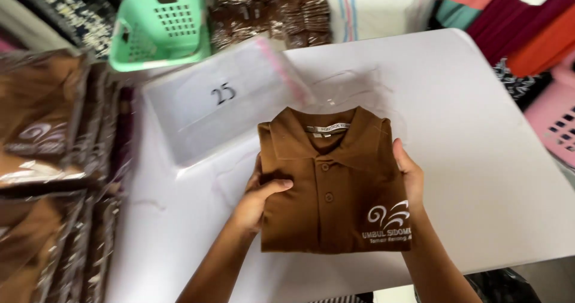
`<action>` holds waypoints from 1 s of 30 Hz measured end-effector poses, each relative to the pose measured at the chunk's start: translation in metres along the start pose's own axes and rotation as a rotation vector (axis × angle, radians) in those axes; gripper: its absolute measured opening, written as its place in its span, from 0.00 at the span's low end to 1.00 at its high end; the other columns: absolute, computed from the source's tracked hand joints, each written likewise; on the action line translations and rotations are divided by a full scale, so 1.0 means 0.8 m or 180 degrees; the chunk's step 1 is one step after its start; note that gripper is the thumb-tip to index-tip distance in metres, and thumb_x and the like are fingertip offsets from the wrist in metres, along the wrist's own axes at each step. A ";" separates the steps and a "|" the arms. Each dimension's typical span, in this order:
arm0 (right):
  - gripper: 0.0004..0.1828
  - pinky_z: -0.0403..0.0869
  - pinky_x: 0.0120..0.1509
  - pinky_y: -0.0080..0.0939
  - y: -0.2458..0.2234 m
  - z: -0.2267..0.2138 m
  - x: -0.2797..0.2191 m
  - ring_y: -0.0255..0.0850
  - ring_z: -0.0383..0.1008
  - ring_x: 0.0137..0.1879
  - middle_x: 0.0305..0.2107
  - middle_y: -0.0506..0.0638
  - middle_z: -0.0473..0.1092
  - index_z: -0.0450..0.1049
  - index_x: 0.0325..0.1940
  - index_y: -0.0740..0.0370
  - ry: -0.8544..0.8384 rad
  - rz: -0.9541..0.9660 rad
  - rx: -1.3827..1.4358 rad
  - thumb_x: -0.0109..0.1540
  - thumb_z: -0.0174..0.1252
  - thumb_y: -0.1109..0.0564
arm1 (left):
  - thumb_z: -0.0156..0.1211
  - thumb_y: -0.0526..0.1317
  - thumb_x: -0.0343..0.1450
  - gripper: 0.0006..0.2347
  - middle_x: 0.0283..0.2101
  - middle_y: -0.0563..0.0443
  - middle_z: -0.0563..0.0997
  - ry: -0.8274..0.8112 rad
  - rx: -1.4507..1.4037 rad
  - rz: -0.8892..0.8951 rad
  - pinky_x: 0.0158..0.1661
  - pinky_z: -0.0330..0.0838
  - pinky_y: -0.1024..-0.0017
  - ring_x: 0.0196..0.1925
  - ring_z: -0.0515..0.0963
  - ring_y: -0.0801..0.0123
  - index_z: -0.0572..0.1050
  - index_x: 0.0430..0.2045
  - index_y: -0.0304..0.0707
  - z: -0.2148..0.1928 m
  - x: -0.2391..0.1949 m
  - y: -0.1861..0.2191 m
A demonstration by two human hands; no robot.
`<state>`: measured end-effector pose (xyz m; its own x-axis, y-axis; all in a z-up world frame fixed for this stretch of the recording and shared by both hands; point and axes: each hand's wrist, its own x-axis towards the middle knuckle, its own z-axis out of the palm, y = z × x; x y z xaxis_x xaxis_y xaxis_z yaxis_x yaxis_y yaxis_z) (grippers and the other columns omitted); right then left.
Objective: Folding brown polo shirts and placing them into clear plastic bags for packaging.
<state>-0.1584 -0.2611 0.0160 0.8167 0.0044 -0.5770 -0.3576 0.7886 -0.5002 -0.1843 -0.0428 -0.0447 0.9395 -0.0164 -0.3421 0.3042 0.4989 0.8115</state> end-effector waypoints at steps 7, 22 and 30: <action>0.41 0.63 0.78 0.61 0.088 -0.021 0.037 0.55 0.69 0.69 0.64 0.66 0.69 0.66 0.74 0.67 -0.0452 0.0271 -0.1837 0.59 0.62 0.49 | 0.68 0.38 0.63 0.41 0.67 0.37 0.73 0.0496 -0.0386 0.0362 0.61 0.70 0.47 0.66 0.73 0.45 0.57 0.76 0.54 -0.097 -0.071 0.042; 0.54 0.52 0.80 0.39 0.151 0.043 -0.032 0.37 0.54 0.81 0.79 0.48 0.52 0.28 0.84 0.40 -0.1575 -0.0942 -0.4224 0.64 0.54 0.61 | 0.45 0.25 0.74 0.34 0.83 0.51 0.44 0.0117 0.0018 0.1419 0.75 0.43 0.63 0.83 0.48 0.59 0.46 0.77 0.54 -0.064 -0.082 0.010; 0.61 0.44 0.83 0.43 0.171 0.075 -0.063 0.41 0.35 0.87 0.83 0.51 0.30 0.00 0.73 0.50 -0.1824 -0.1326 -0.4254 0.66 0.50 0.61 | 0.48 0.45 0.78 0.31 0.82 0.51 0.24 0.0296 0.0751 0.1345 0.74 0.50 0.62 0.82 0.49 0.60 0.42 0.76 0.59 -0.027 -0.095 0.018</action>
<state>-0.2215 -0.1162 0.0156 0.9086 0.4087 -0.0857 0.0581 -0.3268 -0.9433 -0.2549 -0.0159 -0.0171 0.9737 0.2279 0.0081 -0.0631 0.2351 0.9699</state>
